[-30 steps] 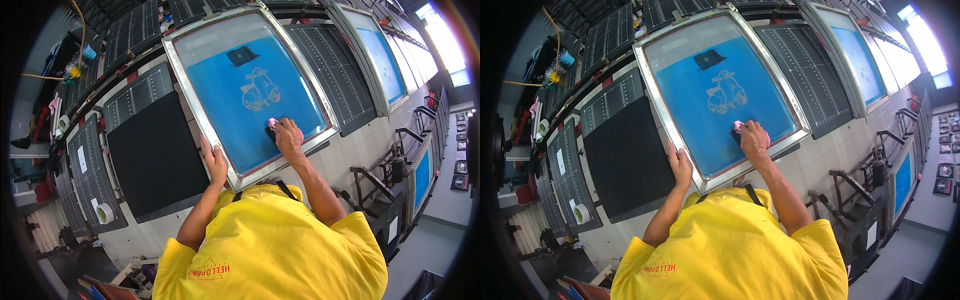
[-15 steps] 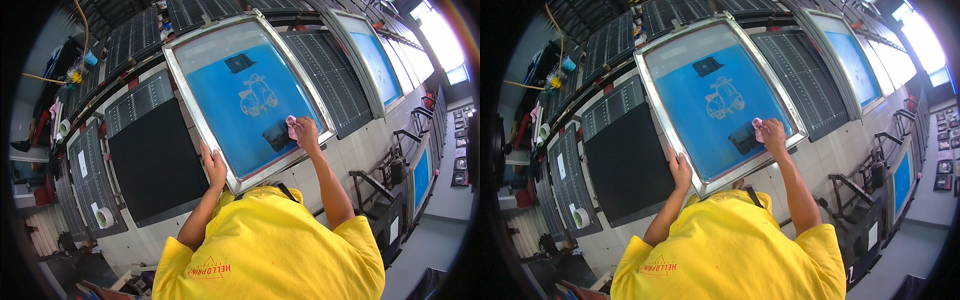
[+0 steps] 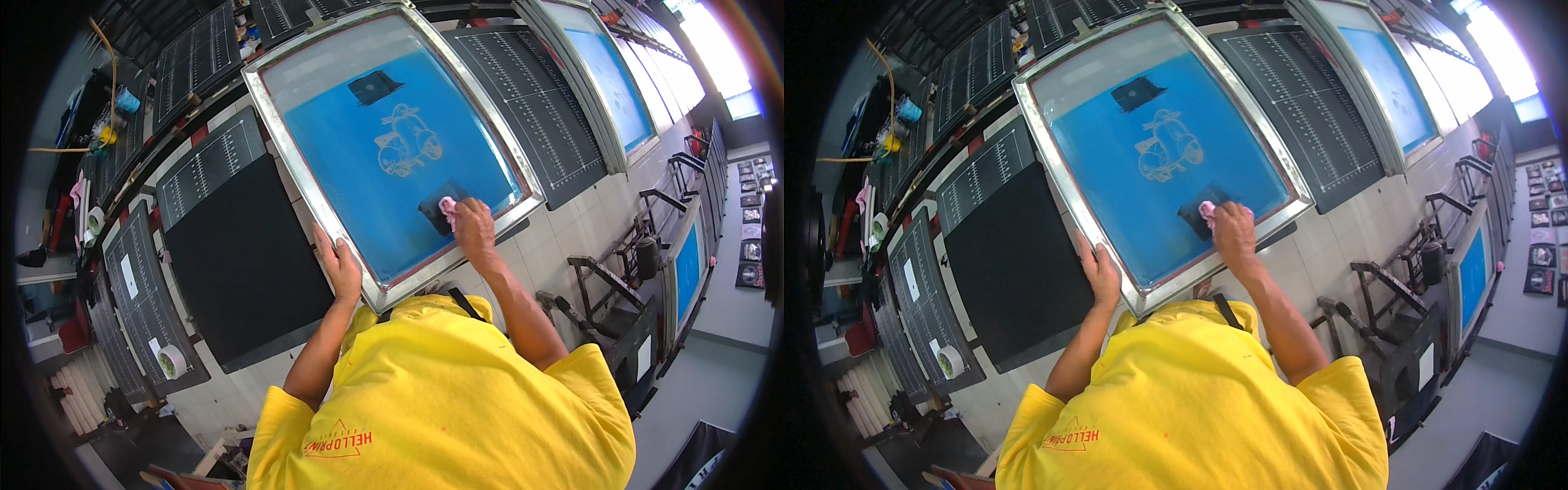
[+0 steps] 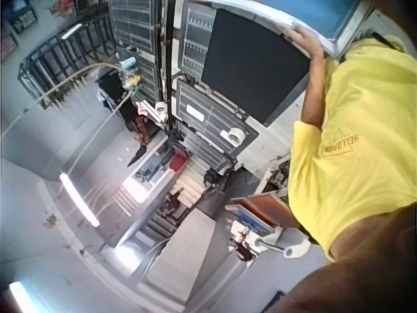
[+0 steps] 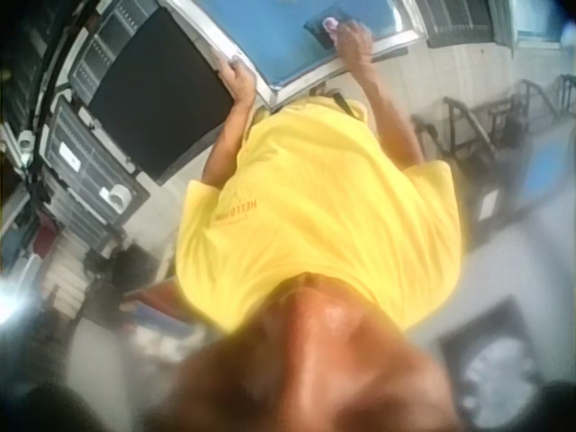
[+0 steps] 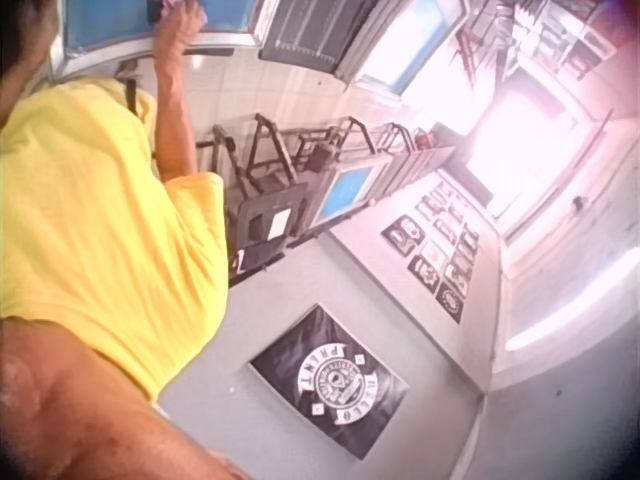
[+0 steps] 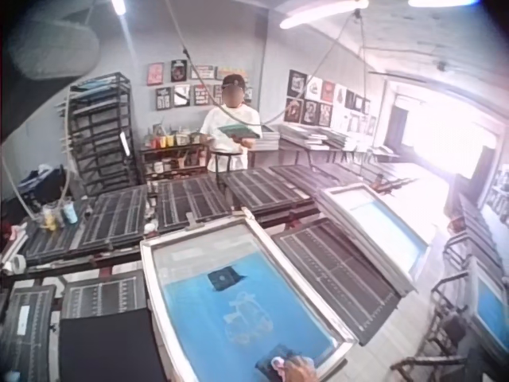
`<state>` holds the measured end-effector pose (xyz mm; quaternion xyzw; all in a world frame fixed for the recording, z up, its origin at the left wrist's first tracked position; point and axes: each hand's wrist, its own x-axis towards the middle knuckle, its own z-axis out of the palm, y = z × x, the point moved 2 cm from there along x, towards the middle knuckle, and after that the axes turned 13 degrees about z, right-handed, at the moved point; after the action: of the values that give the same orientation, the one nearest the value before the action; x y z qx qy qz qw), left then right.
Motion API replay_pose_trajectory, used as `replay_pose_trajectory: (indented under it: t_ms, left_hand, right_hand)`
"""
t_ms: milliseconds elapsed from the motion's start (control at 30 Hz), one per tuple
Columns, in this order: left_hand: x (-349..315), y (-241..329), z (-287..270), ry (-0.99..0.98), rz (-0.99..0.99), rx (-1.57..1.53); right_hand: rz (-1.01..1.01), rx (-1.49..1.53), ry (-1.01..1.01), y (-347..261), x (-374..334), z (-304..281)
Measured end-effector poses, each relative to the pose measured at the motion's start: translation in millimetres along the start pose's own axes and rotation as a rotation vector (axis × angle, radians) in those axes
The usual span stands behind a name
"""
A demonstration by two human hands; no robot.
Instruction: The person wipes a screen with a cloth, inspects various screens by holding them up to the light, and applies tape to the edges of a screen frame.
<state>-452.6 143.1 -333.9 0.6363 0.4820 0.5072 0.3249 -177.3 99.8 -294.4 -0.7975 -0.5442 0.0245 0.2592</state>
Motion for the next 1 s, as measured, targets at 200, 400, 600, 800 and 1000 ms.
replay_pose_trajectory:
  t_ms: [200,400,600,800,1000]
  left_hand:
    - [3,3,0,-0.009,-0.011,0.013]
    - [4,5,-1,-0.012,-0.006,-0.032]
    - [1,0,-2,-0.008,0.000,-0.058]
    - [-1,1,1,-0.006,-0.003,-0.015]
    - [0,5,-2,-0.017,0.000,0.046]
  right_hand:
    - [-0.079,0.277,-0.185,-20,-12,6]
    - [0.650,0.876,-0.309,25,28,-16]
    - [0.034,0.096,0.013,43,15,-28]
    - [0.128,0.180,-0.127,17,-10,-13]
    - [-0.085,0.156,-0.163,-16,-30,5]
